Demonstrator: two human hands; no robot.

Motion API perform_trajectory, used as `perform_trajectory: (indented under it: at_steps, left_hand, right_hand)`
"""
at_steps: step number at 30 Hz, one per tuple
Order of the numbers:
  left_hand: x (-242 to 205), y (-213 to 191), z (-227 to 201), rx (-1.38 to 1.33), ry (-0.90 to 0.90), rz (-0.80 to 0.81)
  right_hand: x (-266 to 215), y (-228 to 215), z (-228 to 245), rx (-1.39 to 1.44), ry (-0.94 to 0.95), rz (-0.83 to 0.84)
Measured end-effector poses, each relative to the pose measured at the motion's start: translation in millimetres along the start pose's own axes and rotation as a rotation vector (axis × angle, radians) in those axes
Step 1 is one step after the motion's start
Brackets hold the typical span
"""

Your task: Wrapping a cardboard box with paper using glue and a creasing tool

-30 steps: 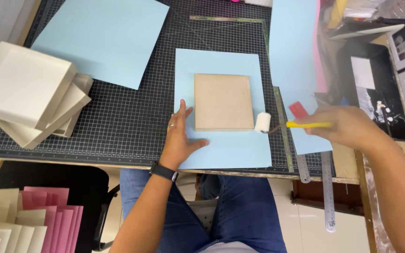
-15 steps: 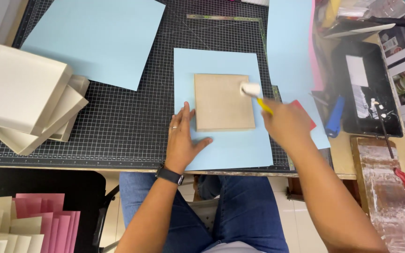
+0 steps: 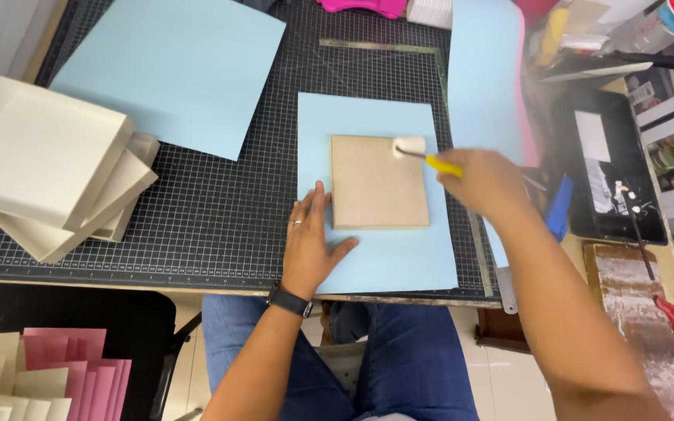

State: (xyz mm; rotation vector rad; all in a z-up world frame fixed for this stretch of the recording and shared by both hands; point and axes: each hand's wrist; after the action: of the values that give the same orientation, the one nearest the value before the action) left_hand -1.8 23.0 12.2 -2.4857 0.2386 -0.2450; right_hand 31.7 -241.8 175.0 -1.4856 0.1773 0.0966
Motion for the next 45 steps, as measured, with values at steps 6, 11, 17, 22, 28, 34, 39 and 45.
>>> perform_trajectory:
  at_steps: [6, 11, 17, 22, 28, 34, 39, 45]
  left_hand:
    - [-0.3, -0.3, -0.9, 0.019, 0.000, -0.023]
    - [0.0, 7.2, 6.6, 0.044, 0.056, -0.089]
    - [1.6, -1.4, -7.7, 0.058, -0.037, -0.020]
    - [-1.4, 2.9, -3.7, 0.084, -0.032, -0.034]
    - [0.8, 4.0, -1.2, 0.090, 0.020, -0.071]
    - [-1.9, 5.0, 1.9, 0.070, 0.019, -0.078]
    - [-0.1, 2.5, -2.8, 0.086, 0.011, -0.072]
    - [-1.0, 3.1, -2.0, 0.090, -0.011, -0.050]
  right_hand:
    - [39.3, -36.7, -60.4, 0.250, -0.279, -0.097]
    - [107.1, -42.4, -94.2, -0.052, -0.251, 0.175]
    - [134.2, -28.3, -4.3, 0.097, -0.486, 0.188]
    - [138.1, -32.8, -53.1, 0.137, -0.445, 0.245]
    - [134.4, -39.6, -29.7, 0.031, -0.315, 0.262]
    - [143.4, -35.5, -18.2, 0.087, -0.452, 0.269]
    - [140.1, -50.6, -26.3, 0.006, -0.312, 0.319]
    - [142.4, -38.1, -4.8, 0.001, -0.470, 0.265]
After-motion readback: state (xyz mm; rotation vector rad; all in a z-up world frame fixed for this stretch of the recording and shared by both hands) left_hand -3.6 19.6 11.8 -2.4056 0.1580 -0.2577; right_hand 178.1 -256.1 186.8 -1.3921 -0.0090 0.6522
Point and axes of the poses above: each hand's wrist, its own x-axis towards the middle knuckle, its own y-axis out of the palm, z = x × y, and after that the axes turned 5 degrees about -y, right-handed
